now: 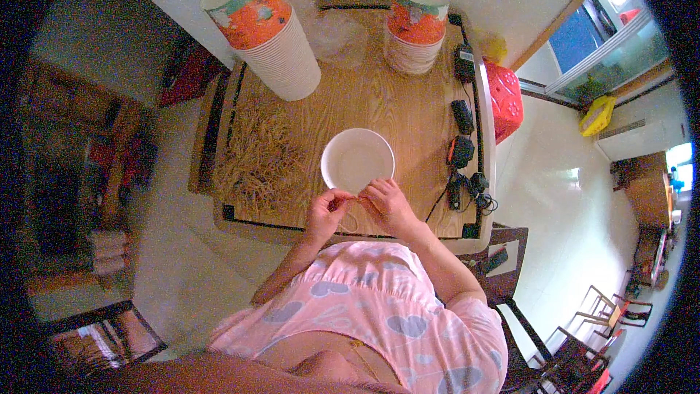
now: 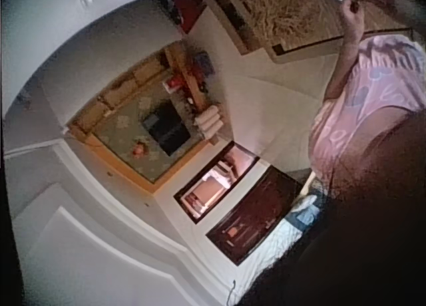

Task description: Manually placing shredded wood wool filler material into paper cups as part of a packaging process.

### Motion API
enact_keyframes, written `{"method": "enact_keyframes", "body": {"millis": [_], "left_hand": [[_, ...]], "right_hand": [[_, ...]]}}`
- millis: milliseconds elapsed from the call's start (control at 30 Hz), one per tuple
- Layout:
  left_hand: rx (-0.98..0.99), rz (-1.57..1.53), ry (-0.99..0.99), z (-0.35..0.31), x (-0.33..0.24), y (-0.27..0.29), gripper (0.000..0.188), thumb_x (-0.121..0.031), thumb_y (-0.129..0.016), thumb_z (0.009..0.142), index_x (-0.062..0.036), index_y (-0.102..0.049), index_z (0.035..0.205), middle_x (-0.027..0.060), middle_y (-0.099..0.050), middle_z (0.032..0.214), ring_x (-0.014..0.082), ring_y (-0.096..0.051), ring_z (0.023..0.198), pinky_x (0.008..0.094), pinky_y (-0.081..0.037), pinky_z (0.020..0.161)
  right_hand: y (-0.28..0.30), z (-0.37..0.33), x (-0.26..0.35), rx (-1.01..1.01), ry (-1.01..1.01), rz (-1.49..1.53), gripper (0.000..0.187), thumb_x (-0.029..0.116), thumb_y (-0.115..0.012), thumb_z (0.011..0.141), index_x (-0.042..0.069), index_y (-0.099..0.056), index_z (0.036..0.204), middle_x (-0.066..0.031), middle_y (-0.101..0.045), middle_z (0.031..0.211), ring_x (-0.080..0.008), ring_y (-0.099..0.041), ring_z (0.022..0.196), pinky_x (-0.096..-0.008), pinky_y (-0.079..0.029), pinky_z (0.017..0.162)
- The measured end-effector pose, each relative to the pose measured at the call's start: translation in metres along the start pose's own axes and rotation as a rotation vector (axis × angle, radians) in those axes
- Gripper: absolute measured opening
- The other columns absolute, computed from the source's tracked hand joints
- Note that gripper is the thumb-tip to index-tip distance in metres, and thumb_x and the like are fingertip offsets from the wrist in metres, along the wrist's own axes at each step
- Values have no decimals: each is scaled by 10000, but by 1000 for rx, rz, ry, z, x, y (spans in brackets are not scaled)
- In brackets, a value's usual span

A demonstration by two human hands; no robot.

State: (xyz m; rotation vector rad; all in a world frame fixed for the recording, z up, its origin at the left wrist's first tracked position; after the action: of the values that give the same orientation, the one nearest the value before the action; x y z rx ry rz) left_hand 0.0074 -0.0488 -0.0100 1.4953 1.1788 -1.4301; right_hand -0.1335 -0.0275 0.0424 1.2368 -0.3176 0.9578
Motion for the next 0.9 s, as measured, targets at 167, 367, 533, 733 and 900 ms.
{"method": "enact_keyframes", "body": {"millis": [167, 367, 533, 733, 900], "left_hand": [[59, 218, 25, 7, -3, -5, 60, -30, -605, 773, -18, -616, 831, 19, -617, 759, 71, -555, 666, 219, -456, 612], [19, 141, -70, 43, 9, -21, 68, -63, -631, 764, -3, -616, 792, 8, -598, 692, 56, -503, 578, 207, -418, 538], [-58, 116, -8, 91, 52, -32, 119, -127, -660, 729, -11, -645, 750, 61, -640, 678, 96, -576, 602, 245, -453, 557], [-208, 131, 97, 111, 91, -42, 148, -153, -667, 702, -9, -636, 713, 92, -626, 630, 148, -593, 573, 285, -461, 551], [-225, 177, 94, 117, 94, -44, 161, -158, -669, 700, -2, -628, 702, 107, -627, 638, 184, -604, 576, 305, -465, 553]], "right_hand": [[-8, -3, -14, -11, -50, -1, 41, 66, -539, 782, 35, -521, 804, -111, -495, 744, -286, -491, 723, -352, -372, 651], [-12, -7, -52, 34, -216, -87, 70, 82, -510, 824, 17, -522, 801, -96, -509, 734, -250, -507, 705, -323, -389, 646], [-13, -16, -117, -455, -590, 605, 160, 146, -473, 886, 23, -575, 884, -21, -576, 796, -124, -516, 722, -250, -410, 643], [-36, -28, -164, -434, -747, 695, 200, 172, -504, 876, 21, -598, 967, -3, -602, 848, -77, -525, 727, -216, -418, 643], [-37, -27, -163, -418, -844, 744, 256, 194, -527, 867, 10, -571, 1039, -24, -600, 924, -89, -544, 821, -223, -432, 690]]}}
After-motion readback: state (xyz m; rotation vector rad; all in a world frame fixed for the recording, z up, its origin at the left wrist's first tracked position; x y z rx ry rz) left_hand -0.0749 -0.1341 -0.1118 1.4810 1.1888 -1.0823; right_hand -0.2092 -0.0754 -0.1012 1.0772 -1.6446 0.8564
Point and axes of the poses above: each hand's wrist, its own z-axis towards the middle knuckle, its own y-axis out of the back of the hand, x = y × z, the point moved 5 cm from there along z, towards the middle knuckle
